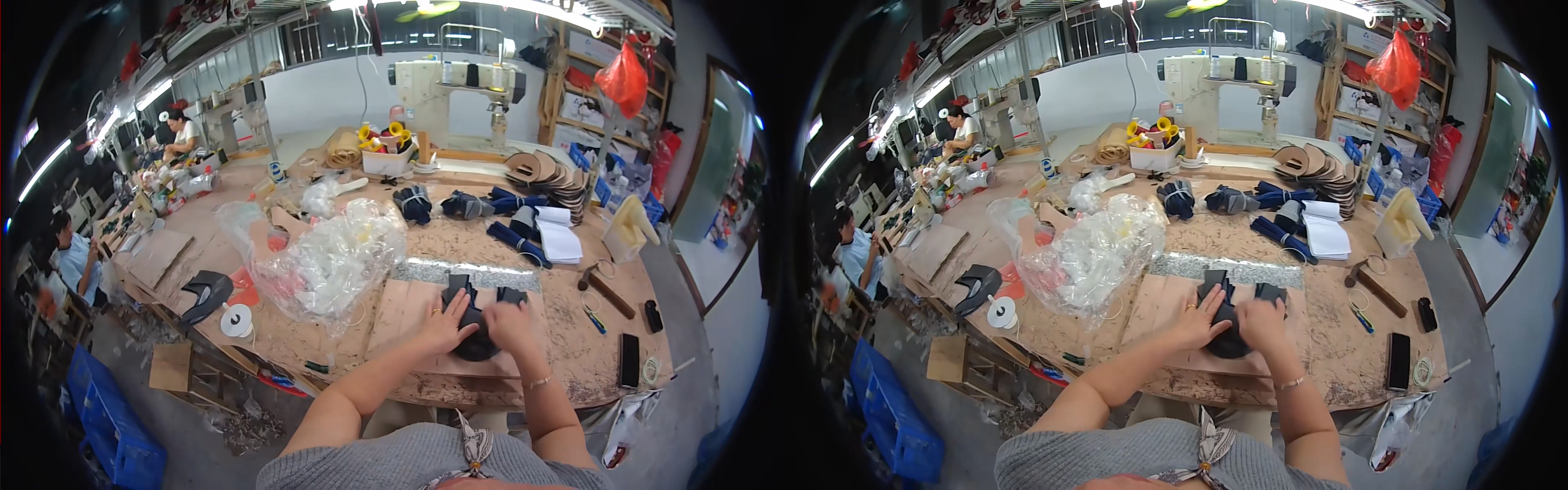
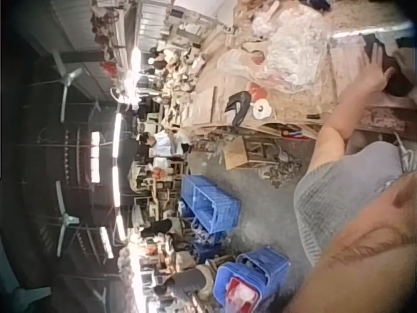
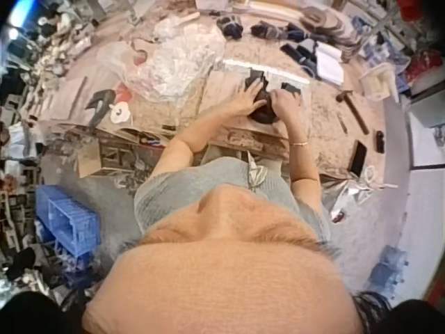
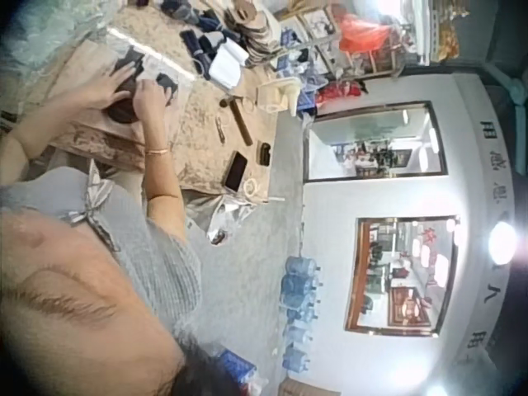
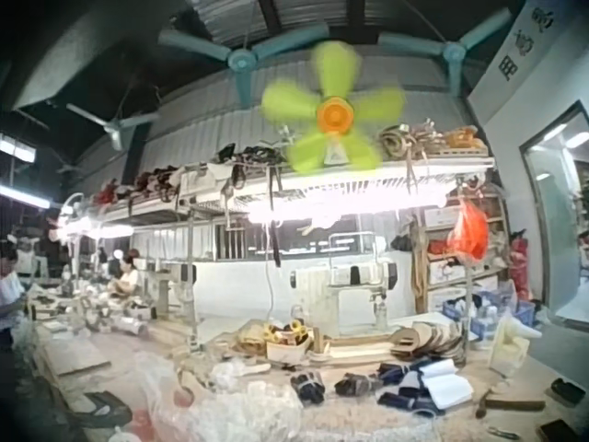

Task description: The person assembles shoe components at a workbench, handling beige and dark blue fabric pieces. They use a pen to mark a beige piece, then place a white foam insert into a dark blue U-shaped part. The person stacks and organizes the parts on the table.

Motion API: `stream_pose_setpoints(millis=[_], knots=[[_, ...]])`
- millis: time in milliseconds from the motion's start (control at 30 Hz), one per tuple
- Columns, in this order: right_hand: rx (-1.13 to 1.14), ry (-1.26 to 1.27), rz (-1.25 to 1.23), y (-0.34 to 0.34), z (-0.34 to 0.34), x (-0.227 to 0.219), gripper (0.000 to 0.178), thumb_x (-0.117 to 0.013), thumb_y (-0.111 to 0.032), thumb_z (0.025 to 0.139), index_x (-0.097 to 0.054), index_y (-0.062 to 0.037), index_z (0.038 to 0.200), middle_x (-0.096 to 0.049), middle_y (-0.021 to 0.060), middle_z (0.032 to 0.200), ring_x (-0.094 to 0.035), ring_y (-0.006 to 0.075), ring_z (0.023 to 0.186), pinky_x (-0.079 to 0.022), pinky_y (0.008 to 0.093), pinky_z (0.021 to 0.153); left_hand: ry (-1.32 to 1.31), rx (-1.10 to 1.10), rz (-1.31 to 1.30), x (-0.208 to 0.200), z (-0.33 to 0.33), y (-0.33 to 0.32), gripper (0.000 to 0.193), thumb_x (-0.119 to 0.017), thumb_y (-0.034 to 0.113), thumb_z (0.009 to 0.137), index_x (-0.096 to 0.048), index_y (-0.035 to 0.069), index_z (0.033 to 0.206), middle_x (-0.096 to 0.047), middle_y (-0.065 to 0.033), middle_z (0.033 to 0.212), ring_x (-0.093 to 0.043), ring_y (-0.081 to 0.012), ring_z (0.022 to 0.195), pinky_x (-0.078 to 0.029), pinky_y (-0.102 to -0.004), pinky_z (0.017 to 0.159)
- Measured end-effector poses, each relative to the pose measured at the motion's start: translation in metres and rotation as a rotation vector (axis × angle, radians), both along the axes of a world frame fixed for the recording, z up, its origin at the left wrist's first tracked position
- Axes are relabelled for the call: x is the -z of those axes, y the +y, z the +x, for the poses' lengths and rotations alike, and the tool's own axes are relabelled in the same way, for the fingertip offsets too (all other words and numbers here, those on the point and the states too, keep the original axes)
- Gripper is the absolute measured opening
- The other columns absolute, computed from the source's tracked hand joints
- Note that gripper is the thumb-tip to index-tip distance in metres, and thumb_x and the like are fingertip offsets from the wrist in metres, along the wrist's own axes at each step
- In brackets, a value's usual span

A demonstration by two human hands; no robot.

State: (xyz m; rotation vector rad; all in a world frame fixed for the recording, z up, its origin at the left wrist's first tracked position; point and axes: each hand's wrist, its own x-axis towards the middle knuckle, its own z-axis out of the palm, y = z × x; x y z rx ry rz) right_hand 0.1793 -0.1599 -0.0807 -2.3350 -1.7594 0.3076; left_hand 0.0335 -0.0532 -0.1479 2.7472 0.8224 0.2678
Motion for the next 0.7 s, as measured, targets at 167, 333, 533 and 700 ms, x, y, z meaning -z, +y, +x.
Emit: stream_pose_setpoints(millis=[167, 333, 533, 700], knots=[[0.052, -0.135, 0.596, 0.074, 0.012, 0.064, 0.026, -0.050, -0.022, 0.090, -0.057, -0.0090, 0.111, -0.059, 0.0118, 0.114, -0.055, 0.0297, 0.107, -0.040, 0.0485, 0.089, -0.338, 0.085, -0.359, -0.017, 0.018, 0.081, 0.064, -0.055, 0.027, 0.087, -0.030, 0.004, 0.141, -0.029, -0.0182, 0.147, -0.033, -0.0429, 0.130, -0.031, -0.0489, 0.104], [0.029, -0.039, 0.491, 0.076, -0.002, 0.057, 0.029, -0.051, -0.022, 0.089, -0.057, -0.0070, 0.113, -0.062, 0.0133, 0.105, -0.057, 0.0316, 0.101, -0.042, 0.0433, 0.087, -0.378, -0.145, -0.314, -0.012, 0.046, 0.196, 0.060, -0.056, 0.011, 0.080, -0.036, -0.002, 0.135, -0.034, -0.0270, 0.140, -0.040, -0.0407, 0.125, -0.036, -0.0412, 0.102], [-0.018, -0.026, 0.548, 0.074, -0.001, 0.056, 0.031, -0.053, -0.023, 0.089, -0.056, -0.0065, 0.114, -0.061, 0.0125, 0.104, -0.057, 0.0299, 0.101, -0.040, 0.0448, 0.087, -0.405, -0.722, 0.020, 0.039, 0.073, 0.306, 0.083, -0.065, 0.021, 0.079, -0.018, -0.013, 0.138, -0.031, -0.0314, 0.137, -0.040, -0.0414, 0.123, -0.038, -0.0415, 0.100], [-0.007, -0.022, 0.540, 0.072, 0.004, 0.056, 0.029, -0.053, -0.024, 0.089, -0.055, -0.0068, 0.113, -0.061, 0.0121, 0.103, -0.056, 0.0294, 0.102, -0.040, 0.0459, 0.087, -0.158, -0.730, 0.156, 0.014, 0.062, 0.315, 0.057, -0.059, 0.028, 0.083, -0.043, -0.013, 0.120, -0.051, -0.0315, 0.122, -0.055, -0.0425, 0.107, -0.047, -0.0428, 0.087]])
